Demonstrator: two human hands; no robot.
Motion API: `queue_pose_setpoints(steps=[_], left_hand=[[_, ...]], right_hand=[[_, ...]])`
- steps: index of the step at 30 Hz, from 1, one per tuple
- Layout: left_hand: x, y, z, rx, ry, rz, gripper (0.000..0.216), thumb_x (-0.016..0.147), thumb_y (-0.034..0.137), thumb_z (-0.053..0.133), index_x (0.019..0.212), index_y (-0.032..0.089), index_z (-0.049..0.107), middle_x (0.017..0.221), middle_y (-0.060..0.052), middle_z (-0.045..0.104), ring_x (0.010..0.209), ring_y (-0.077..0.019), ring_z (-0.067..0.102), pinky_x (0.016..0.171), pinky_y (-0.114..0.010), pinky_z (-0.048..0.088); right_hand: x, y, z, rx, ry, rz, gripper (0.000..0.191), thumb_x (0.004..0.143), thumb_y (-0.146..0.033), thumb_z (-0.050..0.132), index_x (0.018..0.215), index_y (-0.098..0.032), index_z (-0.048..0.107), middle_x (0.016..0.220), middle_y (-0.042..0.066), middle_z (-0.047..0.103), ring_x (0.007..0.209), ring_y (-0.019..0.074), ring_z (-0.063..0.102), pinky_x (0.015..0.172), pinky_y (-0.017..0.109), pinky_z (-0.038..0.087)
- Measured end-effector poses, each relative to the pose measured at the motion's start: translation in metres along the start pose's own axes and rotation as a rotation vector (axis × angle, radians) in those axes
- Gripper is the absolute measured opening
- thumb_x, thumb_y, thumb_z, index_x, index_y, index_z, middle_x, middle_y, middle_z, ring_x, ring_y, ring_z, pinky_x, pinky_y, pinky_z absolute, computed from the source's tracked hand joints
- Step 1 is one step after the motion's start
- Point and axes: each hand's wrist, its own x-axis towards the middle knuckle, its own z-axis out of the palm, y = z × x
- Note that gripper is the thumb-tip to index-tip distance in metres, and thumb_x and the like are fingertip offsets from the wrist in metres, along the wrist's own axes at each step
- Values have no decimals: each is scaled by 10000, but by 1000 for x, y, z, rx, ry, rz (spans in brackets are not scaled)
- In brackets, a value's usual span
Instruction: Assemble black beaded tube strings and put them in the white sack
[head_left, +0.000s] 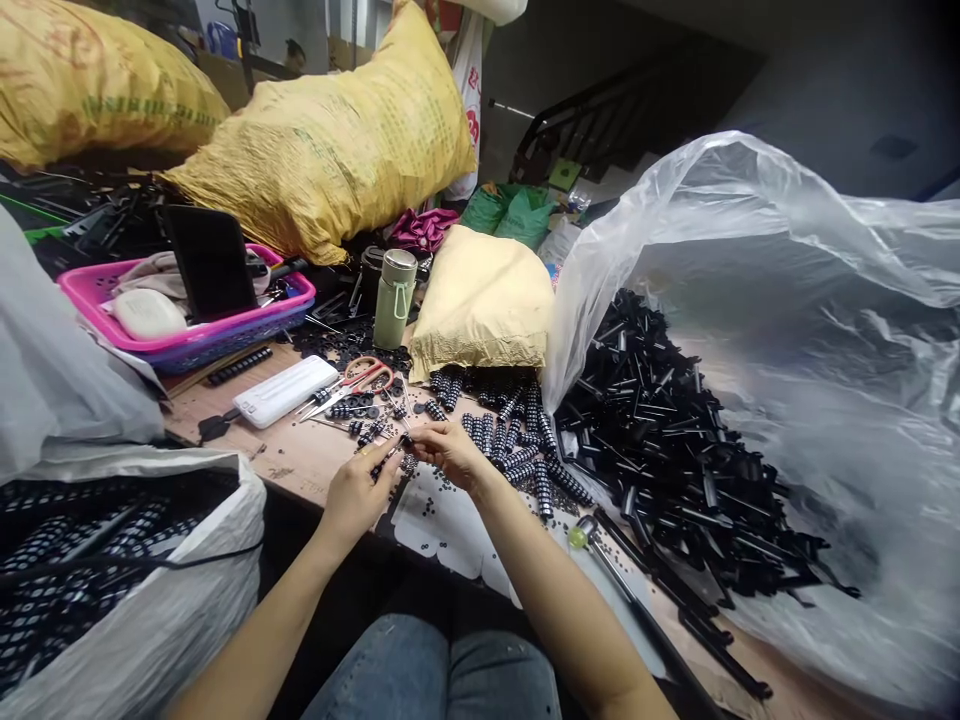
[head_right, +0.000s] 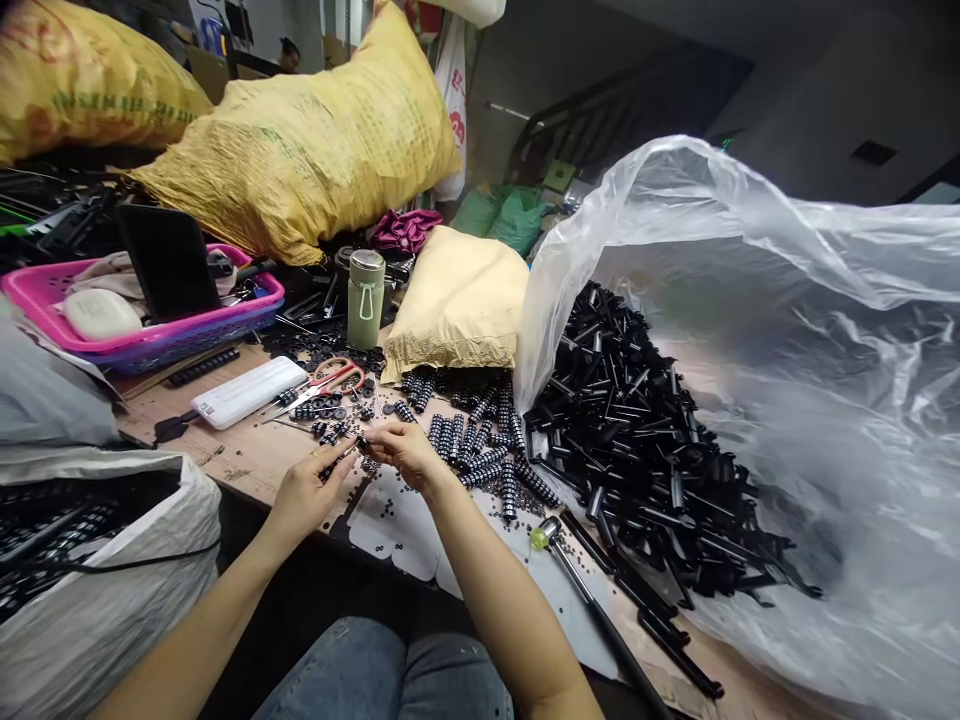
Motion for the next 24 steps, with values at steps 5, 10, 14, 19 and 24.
queue_pose_setpoints(steps=[5, 10, 14, 19, 24], left_hand=[[-1, 0, 0, 84, -35, 32, 370, 831, 398, 413, 1126, 228, 558, 1077, -50, 612, 1004, -194, 558, 851, -323, 460], [-5, 0, 2, 143, -57, 47, 408, 828, 415, 411, 1182, 238, 509, 1114, -64, 596, 1044, -217, 539, 858, -343, 449], [-7, -4, 5, 71, -65, 1, 461, 852, 398, 359, 1285, 239, 374, 1201, -72, 538, 1089, -209, 509, 885, -355, 427], [-2, -5, 2, -69, 22, -88, 410, 850, 409, 355, 1183, 210, 489, 1141, -77, 576, 1053, -202, 530, 868, -334, 435], [-3, 3, -4, -148, 105, -171, 407, 814, 472, 395, 1056, 180, 543, 839, -55, 642, 739, -181, 610, 664, -291, 484]], right_hand=[[-4, 3, -1, 21, 21, 3, 243, 549, -330, 736, 671, -136, 654, 635, 13, 642, 627, 96, 606, 668, 238, 478], [-10, 3, -5, -84, 0, -61, 263, 550, -350, 738, 690, -136, 676, 617, 4, 635, 577, 82, 557, 653, 247, 448], [-14, -1, -4, -378, -114, -185, 277, 670, -405, 645, 781, -155, 691, 657, 6, 638, 635, 114, 545, 640, 253, 431], [3, -4, -1, -1168, 5, -411, 341, 880, -385, 348, 1057, -227, 593, 891, 27, 639, 825, 154, 537, 735, 294, 412], [40, -4, -6, -1373, 246, -398, 255, 846, -162, 373, 892, -150, 624, 1012, 131, 572, 1021, 244, 399, 864, 411, 286]])
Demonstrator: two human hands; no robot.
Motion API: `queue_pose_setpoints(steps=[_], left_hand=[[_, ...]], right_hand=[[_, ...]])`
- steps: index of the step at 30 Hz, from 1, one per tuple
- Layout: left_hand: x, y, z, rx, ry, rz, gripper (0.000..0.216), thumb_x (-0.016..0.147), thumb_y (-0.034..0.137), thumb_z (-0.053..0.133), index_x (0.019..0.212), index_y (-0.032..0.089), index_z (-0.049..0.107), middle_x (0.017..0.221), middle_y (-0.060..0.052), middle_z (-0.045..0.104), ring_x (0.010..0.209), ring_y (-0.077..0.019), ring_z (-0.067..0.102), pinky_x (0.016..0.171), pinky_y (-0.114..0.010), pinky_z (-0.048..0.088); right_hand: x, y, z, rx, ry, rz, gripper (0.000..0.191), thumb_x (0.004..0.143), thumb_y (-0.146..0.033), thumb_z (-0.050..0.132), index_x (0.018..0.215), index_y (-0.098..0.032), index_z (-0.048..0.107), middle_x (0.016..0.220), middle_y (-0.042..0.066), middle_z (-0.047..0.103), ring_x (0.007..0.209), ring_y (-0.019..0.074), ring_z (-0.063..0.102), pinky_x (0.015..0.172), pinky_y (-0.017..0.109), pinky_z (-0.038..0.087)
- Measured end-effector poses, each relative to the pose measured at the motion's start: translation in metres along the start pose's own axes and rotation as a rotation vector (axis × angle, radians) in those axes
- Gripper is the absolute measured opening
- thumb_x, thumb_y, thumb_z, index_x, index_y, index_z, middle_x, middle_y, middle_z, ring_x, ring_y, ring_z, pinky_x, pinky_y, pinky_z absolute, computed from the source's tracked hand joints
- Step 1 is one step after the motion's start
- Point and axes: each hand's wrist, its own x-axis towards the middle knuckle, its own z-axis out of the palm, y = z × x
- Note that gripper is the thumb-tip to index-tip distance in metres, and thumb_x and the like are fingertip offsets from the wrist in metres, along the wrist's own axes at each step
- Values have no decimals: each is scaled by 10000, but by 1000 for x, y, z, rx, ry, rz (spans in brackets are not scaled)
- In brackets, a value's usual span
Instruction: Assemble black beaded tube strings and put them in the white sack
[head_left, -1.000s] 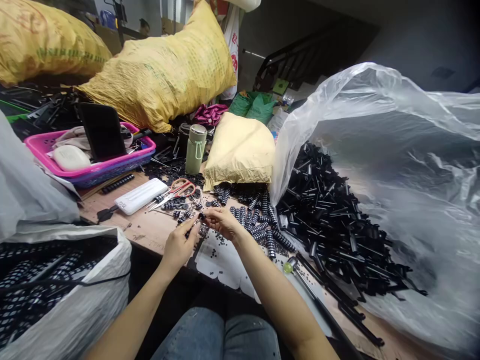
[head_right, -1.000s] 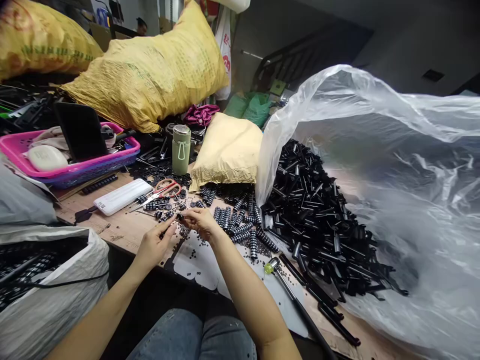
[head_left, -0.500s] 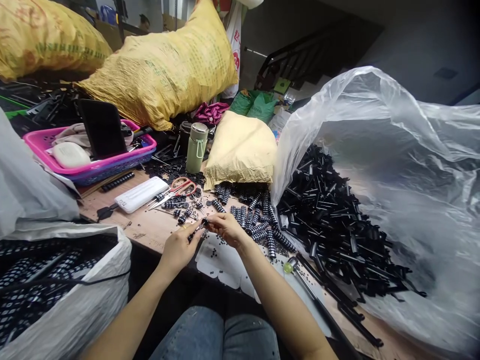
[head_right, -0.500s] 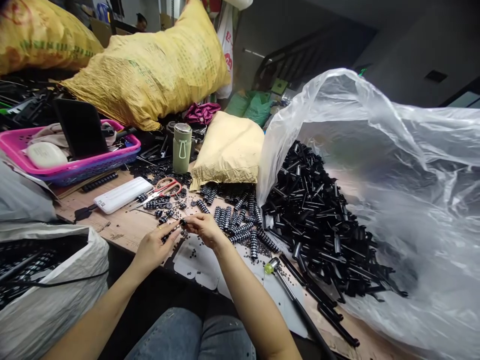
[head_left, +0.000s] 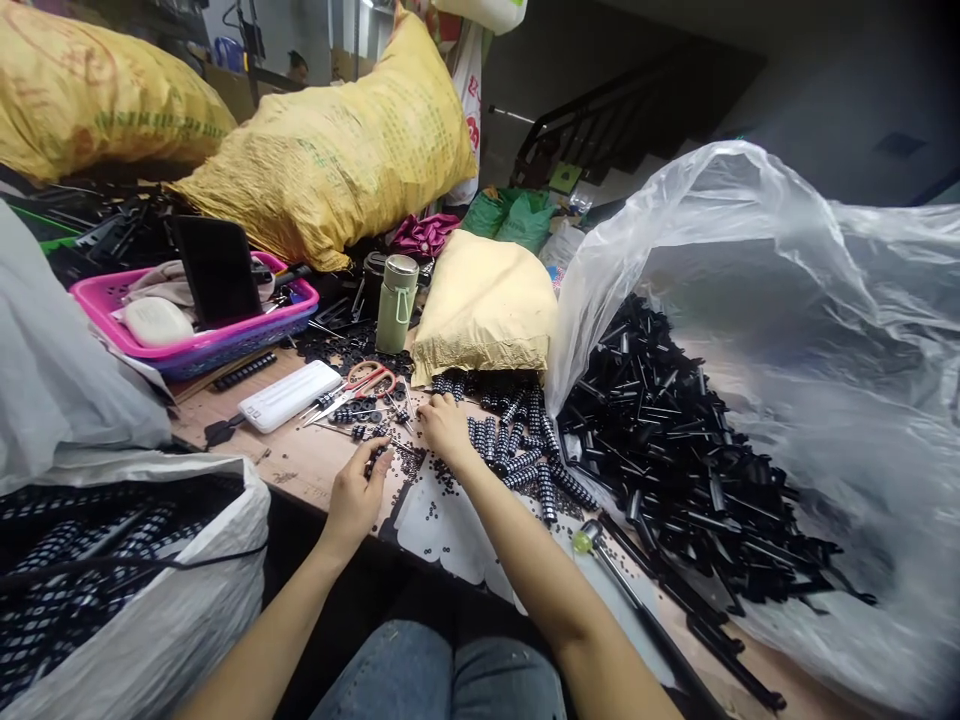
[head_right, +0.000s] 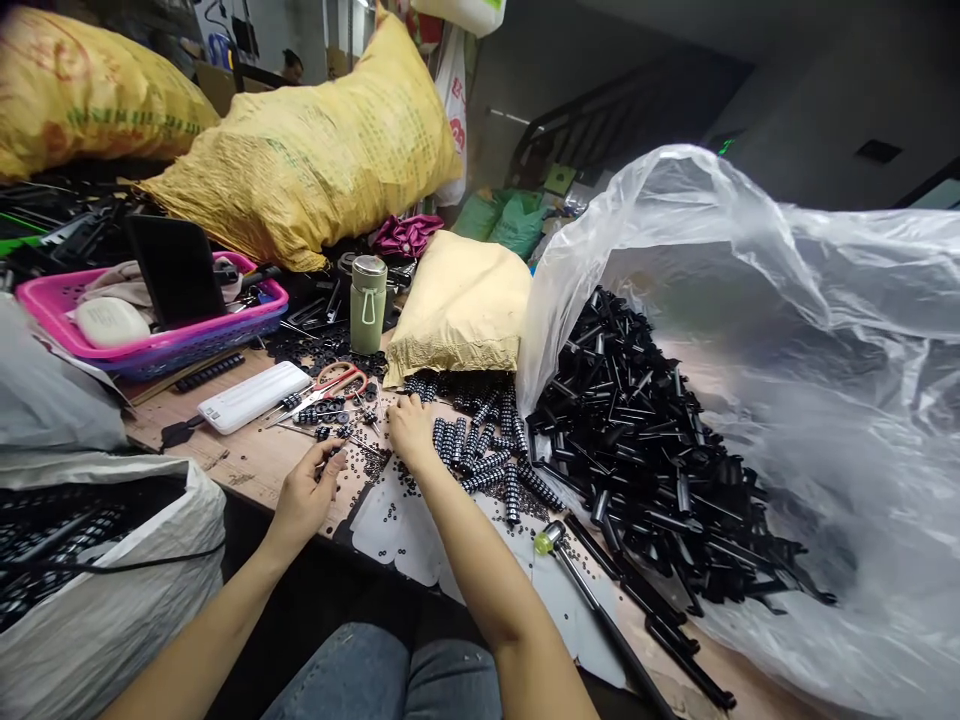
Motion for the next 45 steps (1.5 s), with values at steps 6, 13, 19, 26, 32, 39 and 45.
queue_pose_setpoints(steps=[6, 13, 19, 26, 32, 39, 45], left_hand=[[-4, 2, 1, -32, 13, -9, 417, 791, 508, 405, 976, 172, 567, 716, -23, 615, 632, -161, 585, 597, -276, 476], [-5, 6, 14, 8, -140, 101, 412, 812, 426, 422, 1124, 186, 543, 1117, -79, 592, 1057, -208, 527, 903, -350, 423], [-13, 9, 30, 30, -184, 199, 406, 820, 392, 428, 1158, 188, 524, 1162, -79, 567, 1107, -199, 495, 956, -366, 390], [-18, 12, 36, 46, -185, 241, 383, 827, 373, 431, 1152, 197, 534, 1158, -66, 572, 1104, -200, 499, 947, -344, 408], [-20, 14, 42, 63, -207, 289, 376, 834, 372, 420, 1156, 210, 526, 1116, -75, 591, 1070, -209, 522, 927, -367, 421], [-15, 8, 55, -106, -101, 264, 370, 850, 335, 400, 1197, 207, 407, 1147, -91, 537, 1095, -192, 489, 925, -360, 411], [-20, -3, 53, -171, -178, 215, 297, 854, 319, 386, 1131, 220, 430, 1073, -78, 540, 1011, -182, 517, 871, -345, 425]], right_hand=[[4, 6, 7, 110, -40, 33, 204, 768, -65, 421, 717, -149, 600, 908, 118, 613, 1032, 226, 409, 906, 387, 253], [-42, 5, -15, 688, -62, 243, 210, 764, -328, 527, 859, -147, 572, 867, 80, 637, 826, 166, 577, 724, 301, 438], [-72, 1, -29, 1185, -115, 397, 317, 593, -418, 682, 714, -135, 604, 670, 32, 630, 607, 100, 595, 614, 241, 477], [-83, 1, -39, 1366, -82, 479, 283, 495, -324, 763, 650, -130, 628, 555, -19, 578, 531, 62, 550, 600, 218, 467], [-93, 0, -45, 1271, -24, 390, 237, 521, -320, 751, 640, -136, 663, 595, 3, 609, 560, 87, 535, 598, 235, 447], [-82, 1, -50, 619, 45, 33, 334, 829, -426, 427, 942, -201, 646, 840, 26, 665, 761, 139, 590, 642, 240, 452], [0, -8, -23, 247, 67, -12, 219, 860, -239, 425, 984, -202, 602, 1053, 35, 614, 1002, 144, 525, 885, 274, 378]])
